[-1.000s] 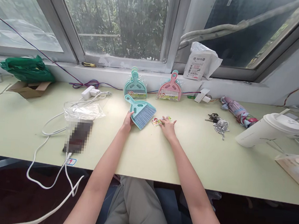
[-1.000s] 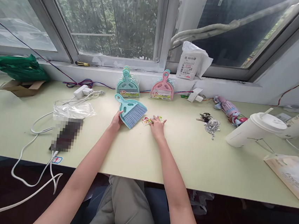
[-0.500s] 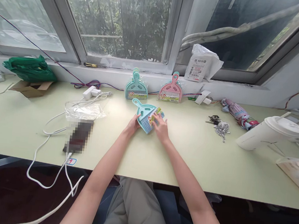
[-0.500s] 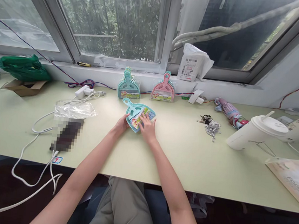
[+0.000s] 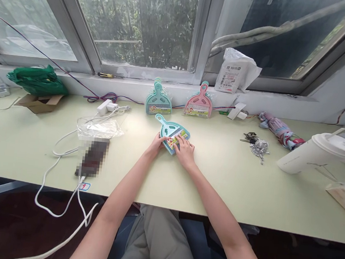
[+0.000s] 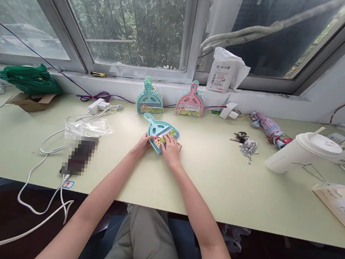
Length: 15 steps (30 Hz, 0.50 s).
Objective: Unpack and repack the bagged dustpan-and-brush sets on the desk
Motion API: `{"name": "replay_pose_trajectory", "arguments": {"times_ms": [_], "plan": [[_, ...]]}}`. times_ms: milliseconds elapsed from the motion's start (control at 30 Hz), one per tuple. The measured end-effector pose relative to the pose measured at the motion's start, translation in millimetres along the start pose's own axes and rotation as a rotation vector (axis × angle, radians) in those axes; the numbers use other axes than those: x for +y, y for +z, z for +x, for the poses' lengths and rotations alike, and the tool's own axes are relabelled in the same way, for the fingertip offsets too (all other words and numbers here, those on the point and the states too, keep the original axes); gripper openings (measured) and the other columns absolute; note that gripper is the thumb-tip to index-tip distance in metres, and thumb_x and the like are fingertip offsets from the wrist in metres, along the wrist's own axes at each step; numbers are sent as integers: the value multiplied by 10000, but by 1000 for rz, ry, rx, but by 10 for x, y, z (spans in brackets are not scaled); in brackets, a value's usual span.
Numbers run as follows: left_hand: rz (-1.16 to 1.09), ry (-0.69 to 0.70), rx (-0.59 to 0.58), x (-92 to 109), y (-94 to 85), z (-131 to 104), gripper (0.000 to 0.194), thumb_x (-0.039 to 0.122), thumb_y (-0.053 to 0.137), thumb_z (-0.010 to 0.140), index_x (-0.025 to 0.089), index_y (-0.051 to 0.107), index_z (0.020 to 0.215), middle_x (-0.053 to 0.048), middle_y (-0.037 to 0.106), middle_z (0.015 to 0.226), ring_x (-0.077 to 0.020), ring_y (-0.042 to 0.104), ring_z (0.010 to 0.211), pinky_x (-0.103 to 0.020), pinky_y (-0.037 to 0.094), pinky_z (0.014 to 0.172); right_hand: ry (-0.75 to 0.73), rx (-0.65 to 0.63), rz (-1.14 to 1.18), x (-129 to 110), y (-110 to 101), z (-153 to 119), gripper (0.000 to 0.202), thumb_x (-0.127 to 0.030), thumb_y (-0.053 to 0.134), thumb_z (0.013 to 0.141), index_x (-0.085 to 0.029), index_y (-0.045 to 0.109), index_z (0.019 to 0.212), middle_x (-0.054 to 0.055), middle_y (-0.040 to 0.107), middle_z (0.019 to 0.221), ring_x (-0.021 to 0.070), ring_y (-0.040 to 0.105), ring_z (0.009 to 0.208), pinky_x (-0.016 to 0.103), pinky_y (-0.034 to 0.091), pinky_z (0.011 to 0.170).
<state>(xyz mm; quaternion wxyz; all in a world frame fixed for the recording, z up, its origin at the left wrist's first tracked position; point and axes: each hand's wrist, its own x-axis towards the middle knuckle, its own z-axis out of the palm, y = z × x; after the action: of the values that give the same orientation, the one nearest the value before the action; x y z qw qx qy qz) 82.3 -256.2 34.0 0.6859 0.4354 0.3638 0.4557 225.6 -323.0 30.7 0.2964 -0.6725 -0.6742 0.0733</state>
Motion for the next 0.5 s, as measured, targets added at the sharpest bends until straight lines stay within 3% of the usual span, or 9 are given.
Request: {"name": "replay_pose_trajectory", "arguments": {"times_ms": [167, 267, 333, 400, 500], "plan": [[41, 6, 8, 3, -4, 5, 517, 144, 718, 584, 167, 544, 1071, -84, 657, 1039, -222, 645, 913, -364, 535, 800, 39, 14, 96, 22, 17, 21, 395, -355, 415, 920, -272, 497, 1297, 75, 423, 1450, 257, 386, 1299, 493, 271, 1055], [29, 29, 9, -11, -22, 17, 489, 126, 699, 581, 164, 548, 1044, -62, 660, 994, -201, 645, 881, -344, 536, 795, 186, 195, 332, 97, 52, 72, 549, -392, 522, 856, -244, 395, 1369, 92, 246, 1538, 270, 266, 1384, 492, 266, 1093], [23, 43, -22, -5, -29, 7, 475, 142, 694, 597, 166, 549, 1049, -56, 657, 993, -198, 644, 888, -346, 533, 811, 343, 324, 623, 168, 67, 110, 722, -418, 600, 800, -216, 289, 1419, 124, 170, 1555, 264, 251, 1400, 459, 304, 1098], [35, 40, -66, 7, -26, -18, 484, 152, 698, 602, 169, 554, 1063, -54, 655, 999, -209, 643, 916, -358, 529, 832, 463, 287, 975, 238, 70, 143, 739, -423, 659, 757, -218, 327, 1385, 136, 304, 1503, 252, 382, 1340, 424, 390, 1058], [71, 18, -137, 31, -9, -58, 508, 154, 717, 590, 167, 561, 1074, -58, 658, 1013, -224, 641, 946, -369, 520, 859, 536, 104, 1362, 310, 61, 175, 514, -342, 745, 687, -214, 538, 1139, 98, 606, 1232, 238, 600, 1114, 384, 521, 928]]}}
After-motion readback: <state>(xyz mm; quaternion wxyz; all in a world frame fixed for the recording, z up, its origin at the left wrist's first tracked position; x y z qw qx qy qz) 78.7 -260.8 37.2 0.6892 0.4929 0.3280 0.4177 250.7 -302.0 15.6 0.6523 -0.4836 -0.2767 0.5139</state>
